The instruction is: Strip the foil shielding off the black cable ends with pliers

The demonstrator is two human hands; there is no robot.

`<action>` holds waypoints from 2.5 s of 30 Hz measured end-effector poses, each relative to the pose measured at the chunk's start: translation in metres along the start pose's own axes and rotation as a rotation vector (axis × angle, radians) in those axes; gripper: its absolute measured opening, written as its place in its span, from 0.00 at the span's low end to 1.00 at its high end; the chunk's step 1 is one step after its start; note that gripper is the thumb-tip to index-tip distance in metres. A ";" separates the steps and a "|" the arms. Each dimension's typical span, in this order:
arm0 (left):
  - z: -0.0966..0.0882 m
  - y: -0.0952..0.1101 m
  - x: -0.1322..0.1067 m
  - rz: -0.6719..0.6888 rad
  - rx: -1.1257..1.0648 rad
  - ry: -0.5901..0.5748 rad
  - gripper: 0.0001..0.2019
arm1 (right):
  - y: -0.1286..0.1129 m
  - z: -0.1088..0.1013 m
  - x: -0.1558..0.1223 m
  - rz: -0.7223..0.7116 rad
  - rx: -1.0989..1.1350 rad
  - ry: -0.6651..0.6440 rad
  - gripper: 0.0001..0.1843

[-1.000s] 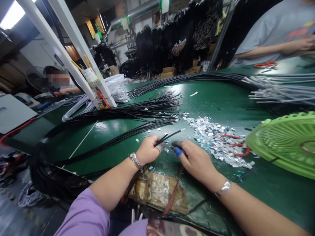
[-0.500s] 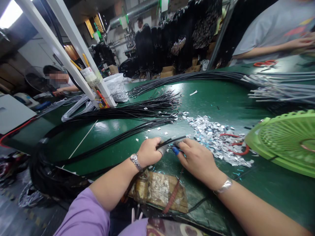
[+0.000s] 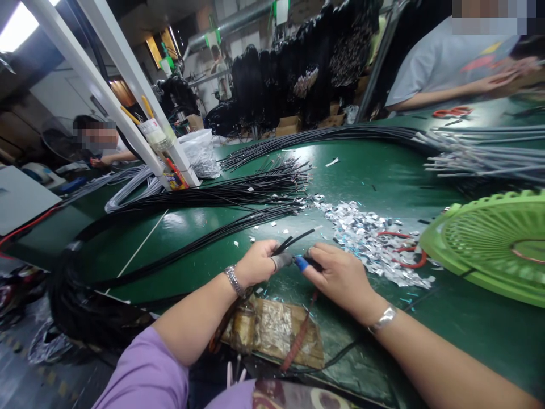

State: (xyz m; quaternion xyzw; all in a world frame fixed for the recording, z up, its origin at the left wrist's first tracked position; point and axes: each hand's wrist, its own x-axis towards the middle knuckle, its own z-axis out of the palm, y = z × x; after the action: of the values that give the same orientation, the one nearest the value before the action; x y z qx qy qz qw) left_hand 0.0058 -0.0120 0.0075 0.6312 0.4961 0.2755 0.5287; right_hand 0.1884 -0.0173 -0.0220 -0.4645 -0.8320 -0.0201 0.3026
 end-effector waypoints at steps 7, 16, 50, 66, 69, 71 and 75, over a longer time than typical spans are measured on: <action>0.000 -0.003 0.007 -0.014 -0.073 0.118 0.17 | -0.013 -0.005 -0.002 -0.172 0.182 -0.011 0.17; -0.008 0.002 0.009 -0.075 -0.210 0.167 0.18 | -0.014 -0.001 -0.002 0.116 0.354 -0.204 0.14; 0.000 0.001 0.003 -0.073 -0.165 -0.031 0.22 | -0.007 0.015 -0.005 0.121 0.185 -0.174 0.02; -0.002 0.000 0.003 -0.076 -0.187 -0.040 0.21 | -0.003 0.005 0.003 0.423 0.941 0.013 0.13; -0.001 -0.003 0.004 -0.076 -0.186 -0.072 0.20 | -0.005 0.003 0.004 0.485 1.057 -0.007 0.13; -0.001 -0.003 0.003 -0.077 -0.194 -0.084 0.19 | -0.007 0.004 0.003 0.552 1.145 -0.025 0.15; -0.001 -0.003 0.003 -0.081 -0.206 -0.092 0.20 | -0.011 0.009 0.002 0.697 1.438 -0.091 0.20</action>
State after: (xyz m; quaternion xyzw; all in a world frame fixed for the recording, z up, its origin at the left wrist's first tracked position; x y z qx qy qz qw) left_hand 0.0050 -0.0092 0.0048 0.5651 0.4654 0.2741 0.6236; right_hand 0.1749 -0.0191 -0.0259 -0.3891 -0.4596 0.6361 0.4825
